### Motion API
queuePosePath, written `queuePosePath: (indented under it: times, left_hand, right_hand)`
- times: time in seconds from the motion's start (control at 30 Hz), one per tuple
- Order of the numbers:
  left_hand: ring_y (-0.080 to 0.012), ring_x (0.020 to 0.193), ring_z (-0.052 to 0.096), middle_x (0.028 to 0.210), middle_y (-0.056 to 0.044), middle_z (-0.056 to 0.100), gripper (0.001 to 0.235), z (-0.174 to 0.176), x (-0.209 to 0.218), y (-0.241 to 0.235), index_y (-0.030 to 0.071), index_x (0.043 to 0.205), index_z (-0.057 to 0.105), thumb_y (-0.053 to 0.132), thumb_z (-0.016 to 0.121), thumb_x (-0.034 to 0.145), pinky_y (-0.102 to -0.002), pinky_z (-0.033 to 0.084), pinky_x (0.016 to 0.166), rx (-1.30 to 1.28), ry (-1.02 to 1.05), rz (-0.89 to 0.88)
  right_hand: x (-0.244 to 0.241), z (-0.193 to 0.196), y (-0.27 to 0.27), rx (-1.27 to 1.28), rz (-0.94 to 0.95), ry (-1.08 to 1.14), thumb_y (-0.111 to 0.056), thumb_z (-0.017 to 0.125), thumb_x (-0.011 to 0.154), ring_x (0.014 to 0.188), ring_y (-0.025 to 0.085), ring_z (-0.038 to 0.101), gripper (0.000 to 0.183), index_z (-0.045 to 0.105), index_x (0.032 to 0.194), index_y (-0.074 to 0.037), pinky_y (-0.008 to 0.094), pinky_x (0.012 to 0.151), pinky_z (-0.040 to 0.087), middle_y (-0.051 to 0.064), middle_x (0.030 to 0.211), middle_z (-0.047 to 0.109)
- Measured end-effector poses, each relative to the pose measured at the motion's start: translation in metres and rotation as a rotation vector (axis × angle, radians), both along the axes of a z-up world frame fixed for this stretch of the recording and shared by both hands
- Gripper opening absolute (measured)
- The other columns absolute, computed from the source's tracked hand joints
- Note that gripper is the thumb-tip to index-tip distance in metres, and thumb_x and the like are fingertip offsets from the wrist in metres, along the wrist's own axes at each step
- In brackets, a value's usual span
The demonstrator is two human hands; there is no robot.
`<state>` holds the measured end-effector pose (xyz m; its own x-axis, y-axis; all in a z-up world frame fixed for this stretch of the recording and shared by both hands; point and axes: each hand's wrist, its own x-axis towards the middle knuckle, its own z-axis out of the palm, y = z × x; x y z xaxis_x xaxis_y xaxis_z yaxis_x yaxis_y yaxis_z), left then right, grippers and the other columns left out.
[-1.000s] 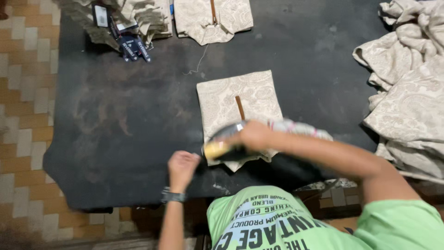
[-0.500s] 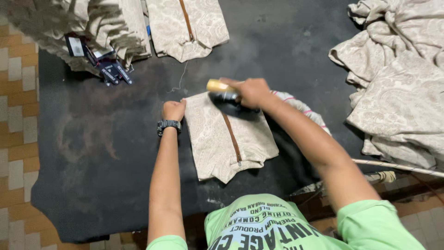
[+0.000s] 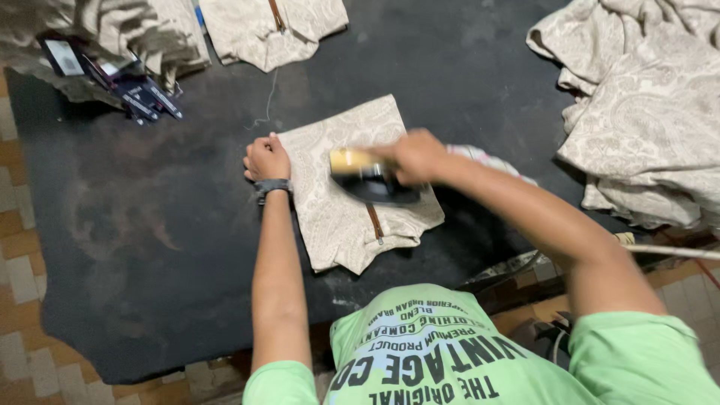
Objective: The person irons several patterned shirts on a dark ironing table. They fold each shirt, press it with a manual iron, flip it over, and press the other side before stacking the finished shirts. The process is repeated for multiple shirts.
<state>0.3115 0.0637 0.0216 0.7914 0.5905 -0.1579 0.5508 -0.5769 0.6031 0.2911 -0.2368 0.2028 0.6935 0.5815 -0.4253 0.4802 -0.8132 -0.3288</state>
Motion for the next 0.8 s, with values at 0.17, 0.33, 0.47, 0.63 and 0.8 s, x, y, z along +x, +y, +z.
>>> queuePosePath:
  times: [0.17,0.33,0.47,0.63,0.8]
  left_hand:
    - [-0.0411,0.124,0.051,0.133,-0.018,0.059,0.05,0.04,-0.066,0.003,0.007,0.128,0.062,0.042,0.068,0.094,-0.058,0.036,0.101,0.106,-0.34,-0.218]
    - [-0.0432,0.14,0.043,0.155,-0.024,0.045,0.056,0.047,-0.184,-0.052,0.002,0.135,0.061,0.042,0.064,0.098,-0.057,0.033,0.11,0.362,-0.389,-0.541]
    - [-0.046,0.144,0.039,0.158,-0.026,0.042,0.057,0.04,-0.211,-0.063,-0.002,0.143,0.054,0.039,0.059,0.103,-0.057,0.03,0.116,0.286,-0.426,-0.446]
    - [-0.0459,0.145,0.04,0.158,-0.03,0.04,0.061,0.026,-0.225,-0.068,-0.007,0.149,0.041,0.029,0.06,0.103,-0.054,0.031,0.118,0.02,-0.501,-0.349]
    - [-0.0419,0.139,0.047,0.151,-0.03,0.046,0.066,0.018,-0.245,-0.073,-0.009,0.149,0.037,0.024,0.065,0.099,-0.045,0.037,0.116,-0.348,-0.37,-0.181]
  right_hand:
    - [-0.108,-0.009,-0.048,0.137,0.367,-0.239,-0.01,0.073,0.079,0.065,0.02,0.071,0.079,0.052,0.144,-0.049,0.038,0.061,0.056,0.004,0.08,0.073]
    - [-0.116,-0.009,-0.097,0.045,0.111,-0.315,-0.024,0.08,0.073,0.064,0.026,0.07,0.083,0.048,0.148,-0.041,0.04,0.055,0.052,0.005,0.089,0.072]
    - [-0.114,0.0,-0.142,-0.031,-0.054,-0.375,-0.037,0.083,0.059,0.069,0.031,0.07,0.101,0.047,0.152,-0.024,0.046,0.065,0.045,0.008,0.088,0.071]
    - [-0.097,-0.011,-0.17,-0.263,-0.415,-0.547,-0.04,0.078,0.088,0.083,0.031,0.07,0.044,0.06,0.121,-0.018,0.048,0.079,0.042,0.007,0.097,0.072]
    - [-0.102,-0.038,-0.131,-0.09,-0.48,-1.125,-0.027,0.075,0.083,0.097,0.035,0.067,0.045,0.063,0.123,-0.011,0.05,0.081,0.046,0.014,0.104,0.069]
